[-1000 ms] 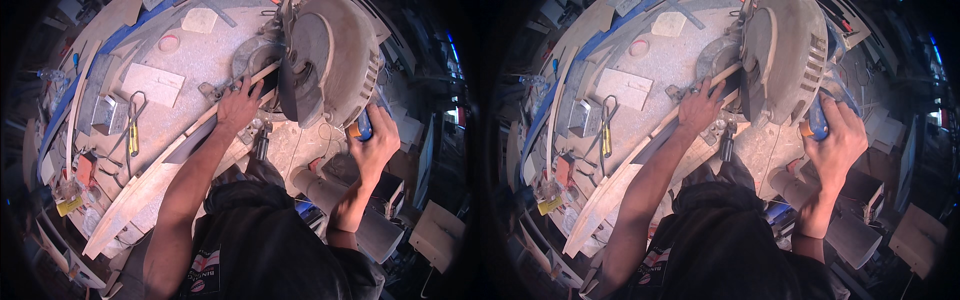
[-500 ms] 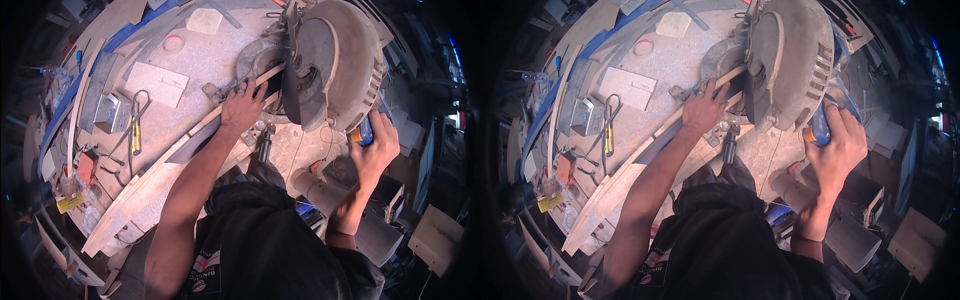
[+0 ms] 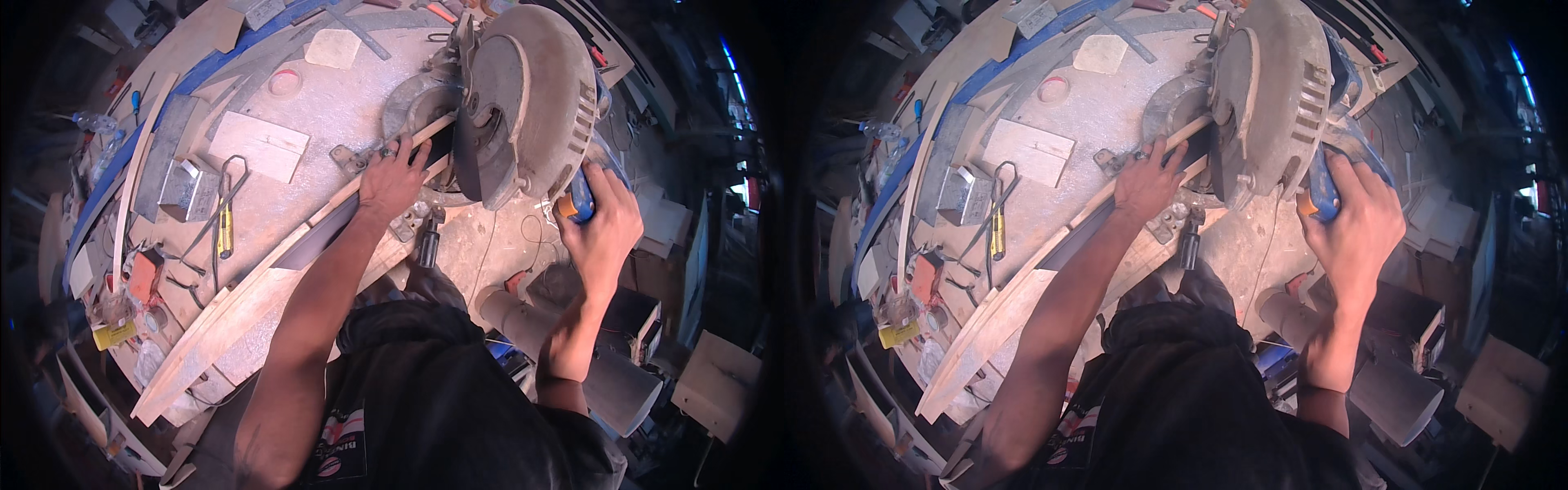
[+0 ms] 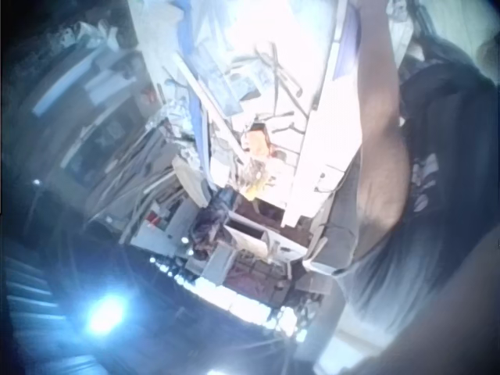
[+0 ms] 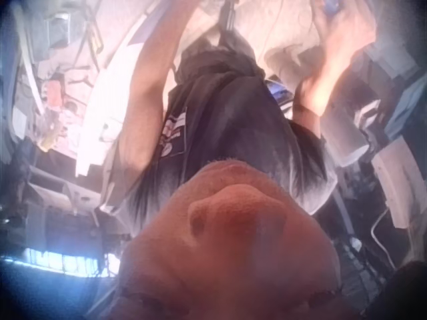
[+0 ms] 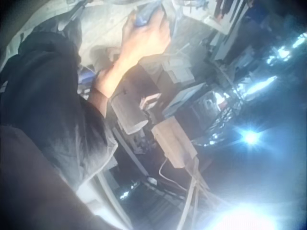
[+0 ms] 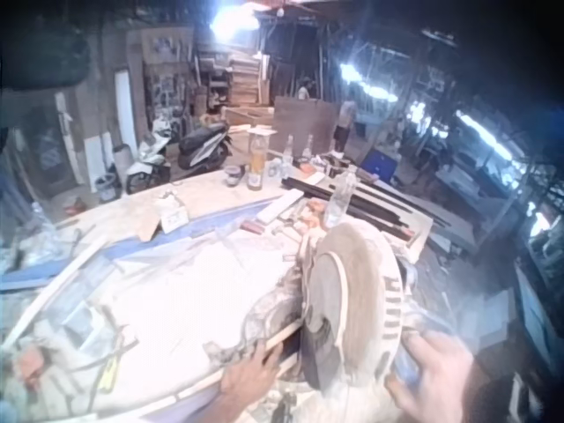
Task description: The person measures and cuts a long, dark-colored strip of material using a miter saw. They repeatedly measure the material with a tape measure, position it on the saw, and make cuts, then inspect the cut pieces.
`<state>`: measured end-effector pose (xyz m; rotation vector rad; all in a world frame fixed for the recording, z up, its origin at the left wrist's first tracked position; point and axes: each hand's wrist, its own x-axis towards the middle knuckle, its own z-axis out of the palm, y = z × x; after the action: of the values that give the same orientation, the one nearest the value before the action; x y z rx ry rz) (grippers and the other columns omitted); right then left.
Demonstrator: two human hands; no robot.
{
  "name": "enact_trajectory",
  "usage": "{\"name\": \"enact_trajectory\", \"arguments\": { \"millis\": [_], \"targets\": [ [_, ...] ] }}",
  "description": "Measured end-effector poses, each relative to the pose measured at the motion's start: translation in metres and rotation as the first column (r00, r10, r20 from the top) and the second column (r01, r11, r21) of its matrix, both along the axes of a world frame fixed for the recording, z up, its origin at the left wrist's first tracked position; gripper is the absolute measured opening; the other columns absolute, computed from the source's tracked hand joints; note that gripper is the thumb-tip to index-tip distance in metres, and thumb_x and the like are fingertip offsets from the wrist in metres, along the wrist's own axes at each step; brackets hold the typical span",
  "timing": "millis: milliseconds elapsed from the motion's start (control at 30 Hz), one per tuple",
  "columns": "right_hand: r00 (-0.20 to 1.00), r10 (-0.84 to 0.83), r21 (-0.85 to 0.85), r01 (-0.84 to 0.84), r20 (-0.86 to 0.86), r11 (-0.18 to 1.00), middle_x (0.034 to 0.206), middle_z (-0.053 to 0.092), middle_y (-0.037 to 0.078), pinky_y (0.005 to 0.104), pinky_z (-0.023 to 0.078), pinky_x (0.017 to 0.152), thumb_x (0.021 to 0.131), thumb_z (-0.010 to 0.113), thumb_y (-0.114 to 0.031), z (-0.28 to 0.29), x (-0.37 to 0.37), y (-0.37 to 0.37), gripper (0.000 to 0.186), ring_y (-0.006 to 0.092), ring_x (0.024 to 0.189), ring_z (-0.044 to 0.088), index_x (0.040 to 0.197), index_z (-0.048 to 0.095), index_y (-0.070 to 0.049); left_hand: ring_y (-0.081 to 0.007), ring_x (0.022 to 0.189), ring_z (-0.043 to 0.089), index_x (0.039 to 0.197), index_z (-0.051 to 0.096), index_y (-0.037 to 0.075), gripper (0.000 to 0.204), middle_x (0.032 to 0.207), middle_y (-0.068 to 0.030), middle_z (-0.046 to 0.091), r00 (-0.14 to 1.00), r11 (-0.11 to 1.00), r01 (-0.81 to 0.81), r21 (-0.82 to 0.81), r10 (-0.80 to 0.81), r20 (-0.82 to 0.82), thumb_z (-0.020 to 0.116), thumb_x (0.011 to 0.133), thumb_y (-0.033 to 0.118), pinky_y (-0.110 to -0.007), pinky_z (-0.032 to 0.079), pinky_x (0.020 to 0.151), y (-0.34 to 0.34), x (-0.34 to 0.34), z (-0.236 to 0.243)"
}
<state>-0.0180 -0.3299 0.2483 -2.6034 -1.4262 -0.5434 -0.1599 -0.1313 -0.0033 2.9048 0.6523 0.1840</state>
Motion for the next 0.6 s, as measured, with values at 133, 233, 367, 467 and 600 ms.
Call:
{"name": "enact_trajectory", "arguments": {
  "millis": [133,233,367,467,600],
  "targets": [
    [0.98,-0.057,-0.135,0.031,-0.189,0.99,0.108,0.075,0.021,0.0515,0.055,0.082,0.072,0.083,-0.018,0.028,0.003,0.006,0.05,0.0478,0.1,0.069,0.12,0.072,-0.009,-0.0299,0.131,0.065,0.164,0.052,0.018,0.061,0.155,-0.0176,0.05,0.999,1.0,-0.002,-0.007,0.001,-0.04,0.06,0.109,0.042,-0.048,0.054,0.101,-0.001,-0.002,0.001],
    [0.971,-0.115,-0.221,0.067,-0.208,0.973,0.113,0.075,0.024,0.0526,0.056,0.086,0.076,0.082,-0.018,0.049,0.012,0.016,0.049,0.0479,0.104,0.07,0.123,0.073,-0.009,-0.03,0.128,0.066,0.164,0.052,0.018,0.061,0.155,-0.0176,0.05,1.0,1.0,0.009,0.012,-0.009,-0.018,0.062,0.108,0.041,-0.047,0.054,0.099,-0.001,-0.002,-0.001],
    [0.993,-0.069,-0.16,0.053,-0.097,0.986,0.112,0.076,0.024,0.0526,0.056,0.092,0.077,0.082,-0.02,0.065,0.025,0.025,0.056,0.0466,0.109,0.07,0.131,0.073,-0.01,-0.0308,0.126,0.066,0.164,0.052,0.02,0.062,0.153,-0.0164,0.051,1.0,0.999,0.004,0.054,-0.005,0.023,0.064,0.107,0.042,-0.046,0.055,0.096,0.0,0.0,-0.006],
    [0.996,-0.064,-0.151,0.055,-0.055,0.987,0.112,0.076,0.023,0.0532,0.056,0.094,0.077,0.081,-0.02,0.067,0.029,0.027,0.059,0.0456,0.112,0.07,0.134,0.073,-0.01,-0.0321,0.129,0.063,0.163,0.052,0.023,0.063,0.15,-0.0144,0.053,1.0,0.998,-0.005,0.068,0.004,0.011,0.066,0.105,0.044,-0.046,0.056,0.094,-0.001,0.0,-0.008],
    [0.998,-0.052,-0.13,0.049,-0.021,0.99,0.109,0.077,0.022,0.0538,0.056,0.091,0.076,0.08,-0.019,0.064,0.031,0.028,0.057,0.0447,0.109,0.071,0.132,0.074,-0.011,-0.0319,0.126,0.065,0.162,0.053,0.022,0.061,0.15,-0.0149,0.053,0.999,0.999,-0.001,0.051,0.0,0.032,0.065,0.106,0.043,-0.046,0.056,0.094,-0.001,-0.002,-0.004]
  ]
}}
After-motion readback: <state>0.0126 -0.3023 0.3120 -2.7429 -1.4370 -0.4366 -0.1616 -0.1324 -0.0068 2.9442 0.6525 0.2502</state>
